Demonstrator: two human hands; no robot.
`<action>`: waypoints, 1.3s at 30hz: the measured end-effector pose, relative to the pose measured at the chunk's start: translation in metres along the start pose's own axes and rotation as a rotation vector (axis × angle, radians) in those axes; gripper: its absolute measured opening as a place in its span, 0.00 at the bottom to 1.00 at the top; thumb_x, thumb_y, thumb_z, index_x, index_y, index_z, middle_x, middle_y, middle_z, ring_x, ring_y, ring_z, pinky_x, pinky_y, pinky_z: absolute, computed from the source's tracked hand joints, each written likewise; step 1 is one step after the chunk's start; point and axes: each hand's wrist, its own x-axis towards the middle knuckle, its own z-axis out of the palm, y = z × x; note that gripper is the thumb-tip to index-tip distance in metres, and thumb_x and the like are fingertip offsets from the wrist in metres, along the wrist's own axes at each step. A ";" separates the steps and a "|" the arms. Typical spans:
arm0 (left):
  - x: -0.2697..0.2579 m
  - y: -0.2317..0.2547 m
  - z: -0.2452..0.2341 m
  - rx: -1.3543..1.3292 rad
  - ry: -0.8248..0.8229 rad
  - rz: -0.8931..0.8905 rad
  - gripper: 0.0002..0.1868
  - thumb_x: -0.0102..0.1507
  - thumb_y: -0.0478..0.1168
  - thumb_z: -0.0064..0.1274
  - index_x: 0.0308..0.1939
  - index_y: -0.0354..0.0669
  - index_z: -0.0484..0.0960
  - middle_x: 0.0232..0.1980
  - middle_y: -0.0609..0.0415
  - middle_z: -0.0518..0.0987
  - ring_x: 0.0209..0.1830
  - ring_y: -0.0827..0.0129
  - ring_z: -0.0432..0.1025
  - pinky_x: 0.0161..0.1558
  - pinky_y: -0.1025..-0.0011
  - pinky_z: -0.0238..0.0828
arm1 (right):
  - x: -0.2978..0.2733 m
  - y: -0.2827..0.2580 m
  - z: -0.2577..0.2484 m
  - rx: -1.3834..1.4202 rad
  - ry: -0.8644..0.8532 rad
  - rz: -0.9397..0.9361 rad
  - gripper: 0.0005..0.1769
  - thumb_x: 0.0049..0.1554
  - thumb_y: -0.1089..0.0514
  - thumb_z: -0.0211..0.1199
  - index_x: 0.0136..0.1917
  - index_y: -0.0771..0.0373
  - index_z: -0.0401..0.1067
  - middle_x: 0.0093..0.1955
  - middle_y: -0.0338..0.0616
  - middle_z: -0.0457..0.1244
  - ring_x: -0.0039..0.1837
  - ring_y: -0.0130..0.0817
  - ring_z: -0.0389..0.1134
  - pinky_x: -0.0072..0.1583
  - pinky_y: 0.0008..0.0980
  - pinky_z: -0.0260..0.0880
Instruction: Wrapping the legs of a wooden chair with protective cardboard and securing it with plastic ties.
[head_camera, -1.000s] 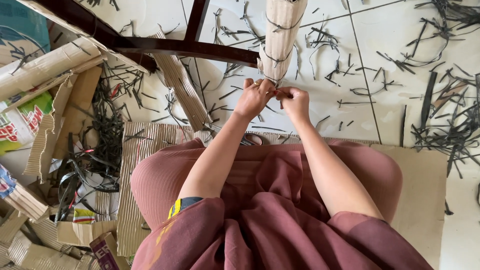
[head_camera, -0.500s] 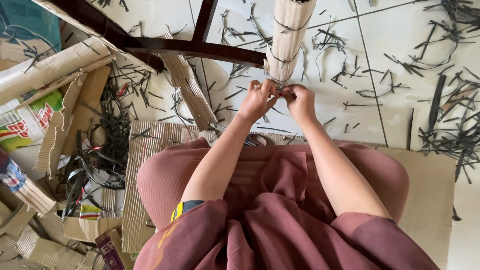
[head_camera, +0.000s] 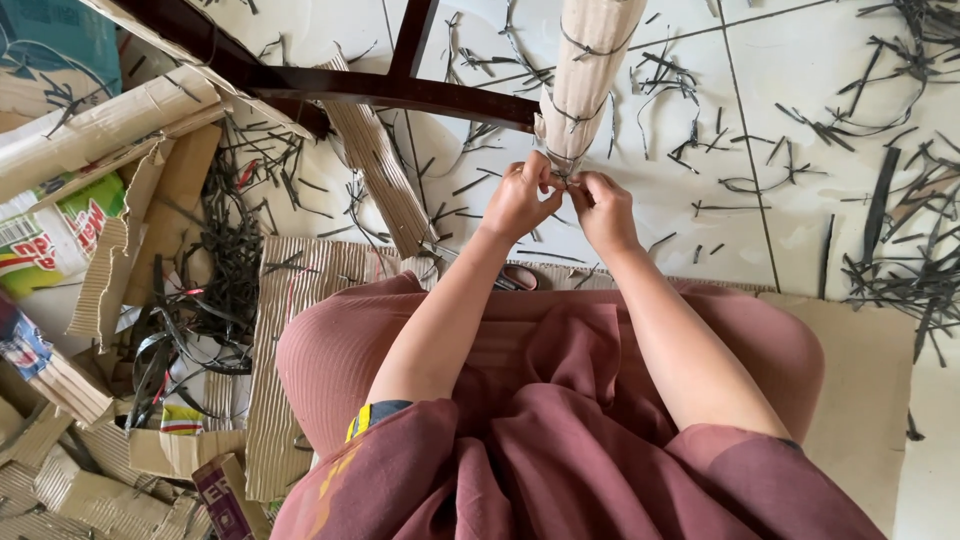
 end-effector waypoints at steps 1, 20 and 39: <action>0.000 0.002 0.000 0.000 0.001 0.000 0.24 0.55 0.39 0.64 0.41 0.52 0.60 0.32 0.61 0.85 0.31 0.63 0.76 0.61 0.60 0.66 | 0.000 0.003 0.001 0.000 0.000 -0.001 0.08 0.55 0.67 0.75 0.48 0.61 0.80 0.36 0.43 0.66 0.40 0.45 0.73 0.38 0.36 0.75; 0.001 0.013 -0.013 -0.081 -0.025 -0.166 0.23 0.56 0.37 0.60 0.45 0.51 0.60 0.34 0.62 0.87 0.35 0.63 0.77 0.55 0.65 0.70 | -0.019 0.051 0.021 -0.454 -0.043 -0.364 0.04 0.62 0.57 0.67 0.44 0.49 0.79 0.34 0.30 0.59 0.37 0.32 0.70 0.41 0.29 0.75; -0.012 0.024 0.011 -0.820 0.178 -0.701 0.23 0.64 0.34 0.60 0.56 0.42 0.62 0.44 0.42 0.85 0.37 0.65 0.81 0.40 0.77 0.83 | 0.012 0.009 -0.006 0.242 -0.219 0.091 0.11 0.58 0.71 0.68 0.45 0.56 0.81 0.38 0.44 0.69 0.45 0.47 0.73 0.50 0.42 0.72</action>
